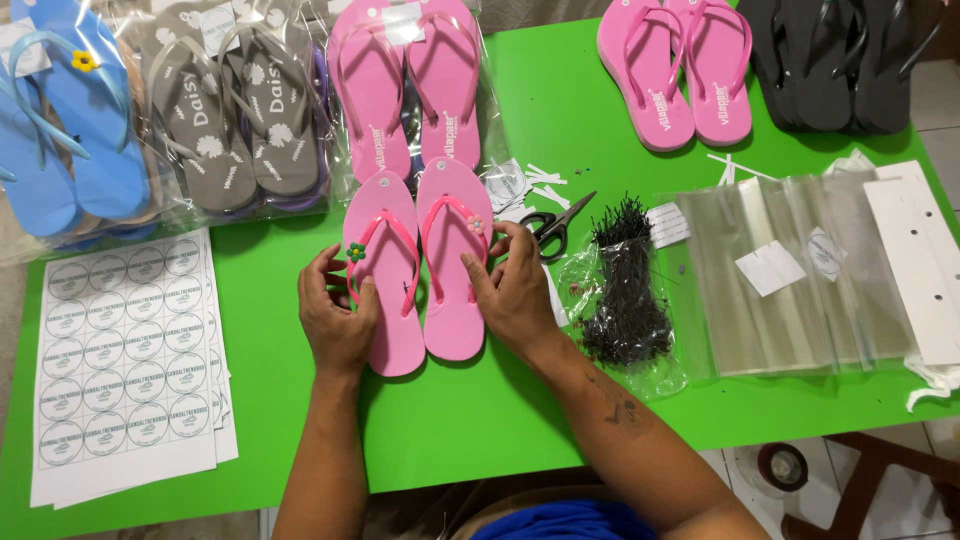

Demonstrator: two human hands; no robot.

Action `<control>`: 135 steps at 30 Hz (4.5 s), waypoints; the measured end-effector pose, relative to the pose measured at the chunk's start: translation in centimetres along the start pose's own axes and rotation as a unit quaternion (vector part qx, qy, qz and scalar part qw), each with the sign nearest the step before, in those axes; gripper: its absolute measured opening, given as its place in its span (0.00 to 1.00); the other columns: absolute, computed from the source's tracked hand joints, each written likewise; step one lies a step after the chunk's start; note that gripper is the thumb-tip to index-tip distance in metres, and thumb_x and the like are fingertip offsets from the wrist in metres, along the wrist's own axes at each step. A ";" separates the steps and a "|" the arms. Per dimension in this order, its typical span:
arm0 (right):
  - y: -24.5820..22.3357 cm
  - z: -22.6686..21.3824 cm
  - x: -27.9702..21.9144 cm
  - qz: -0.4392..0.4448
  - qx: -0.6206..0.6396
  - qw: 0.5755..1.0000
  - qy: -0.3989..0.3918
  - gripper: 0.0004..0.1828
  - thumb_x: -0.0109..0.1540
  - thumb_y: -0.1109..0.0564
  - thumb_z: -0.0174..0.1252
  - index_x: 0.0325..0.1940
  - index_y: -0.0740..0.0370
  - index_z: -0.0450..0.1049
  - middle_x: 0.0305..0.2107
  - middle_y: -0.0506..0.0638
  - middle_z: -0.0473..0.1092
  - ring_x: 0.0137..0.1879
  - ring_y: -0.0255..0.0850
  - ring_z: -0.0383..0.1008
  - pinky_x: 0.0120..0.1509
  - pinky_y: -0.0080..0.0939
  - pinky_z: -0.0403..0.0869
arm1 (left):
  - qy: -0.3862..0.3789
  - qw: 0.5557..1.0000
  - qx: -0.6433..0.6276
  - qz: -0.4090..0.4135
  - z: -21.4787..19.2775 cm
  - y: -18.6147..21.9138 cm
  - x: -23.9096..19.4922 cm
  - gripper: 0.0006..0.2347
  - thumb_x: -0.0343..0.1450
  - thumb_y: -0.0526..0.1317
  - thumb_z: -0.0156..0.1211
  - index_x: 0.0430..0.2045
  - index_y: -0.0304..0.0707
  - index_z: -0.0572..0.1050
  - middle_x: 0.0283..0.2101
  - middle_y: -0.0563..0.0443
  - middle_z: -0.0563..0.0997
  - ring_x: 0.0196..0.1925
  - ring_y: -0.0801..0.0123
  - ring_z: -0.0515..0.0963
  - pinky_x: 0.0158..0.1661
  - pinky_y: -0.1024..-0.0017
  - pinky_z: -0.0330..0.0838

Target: The person places flip-flops into clear plastic bags with cardboard inserts, secures them with zip ties, and applies round stickers to the packaging. They handle multiple pairs of flip-flops in different colors, arranging the finished packages on a green table.

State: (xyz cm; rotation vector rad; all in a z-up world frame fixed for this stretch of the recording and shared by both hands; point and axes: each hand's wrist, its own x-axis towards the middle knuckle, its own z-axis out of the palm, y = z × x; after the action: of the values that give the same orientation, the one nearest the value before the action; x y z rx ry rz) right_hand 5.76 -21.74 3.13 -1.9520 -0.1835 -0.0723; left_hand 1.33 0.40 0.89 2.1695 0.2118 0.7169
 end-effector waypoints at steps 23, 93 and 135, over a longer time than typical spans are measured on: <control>-0.7 -1.1 0.4 -0.043 -0.059 0.997 -0.019 0.09 0.69 0.59 0.53 0.48 0.68 0.65 0.39 0.58 0.69 0.35 0.45 0.77 0.37 0.43 0.79 | -0.014 0.989 -0.139 -0.038 -1.4 2.6 0.2 0.05 0.74 0.28 0.63 0.43 0.26 0.76 0.43 0.46 0.78 0.37 0.70 0.83 0.32 0.76 0.81; 8.7 -24.9 -13.7 -0.189 -0.274 0.905 0.266 0.08 0.66 0.56 0.66 0.41 0.62 0.76 0.38 0.52 0.77 0.46 0.43 0.79 0.50 0.42 0.77 | -0.531 0.774 -0.252 -0.234 19.9 27.3 -6.6 0.19 0.74 0.46 0.57 0.41 0.19 0.77 0.21 0.37 0.81 0.20 0.60 0.85 0.20 0.69 0.79; -2.2 -4.5 -5.9 0.187 0.002 0.927 -0.327 0.17 0.65 0.49 0.58 0.30 0.64 0.79 0.17 0.48 0.75 0.21 0.33 0.76 0.24 0.35 0.73 | 0.082 0.953 0.285 -0.063 -14.1 4.3 -4.2 0.15 0.76 0.41 0.65 0.52 0.30 0.73 0.61 0.34 0.74 0.65 0.47 0.71 0.63 0.51 0.64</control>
State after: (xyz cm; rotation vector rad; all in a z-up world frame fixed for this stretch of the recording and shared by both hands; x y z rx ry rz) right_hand -0.22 -25.65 6.09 -1.9116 -0.2410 0.8370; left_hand -10.36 5.37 9.39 2.6026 0.7142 0.8355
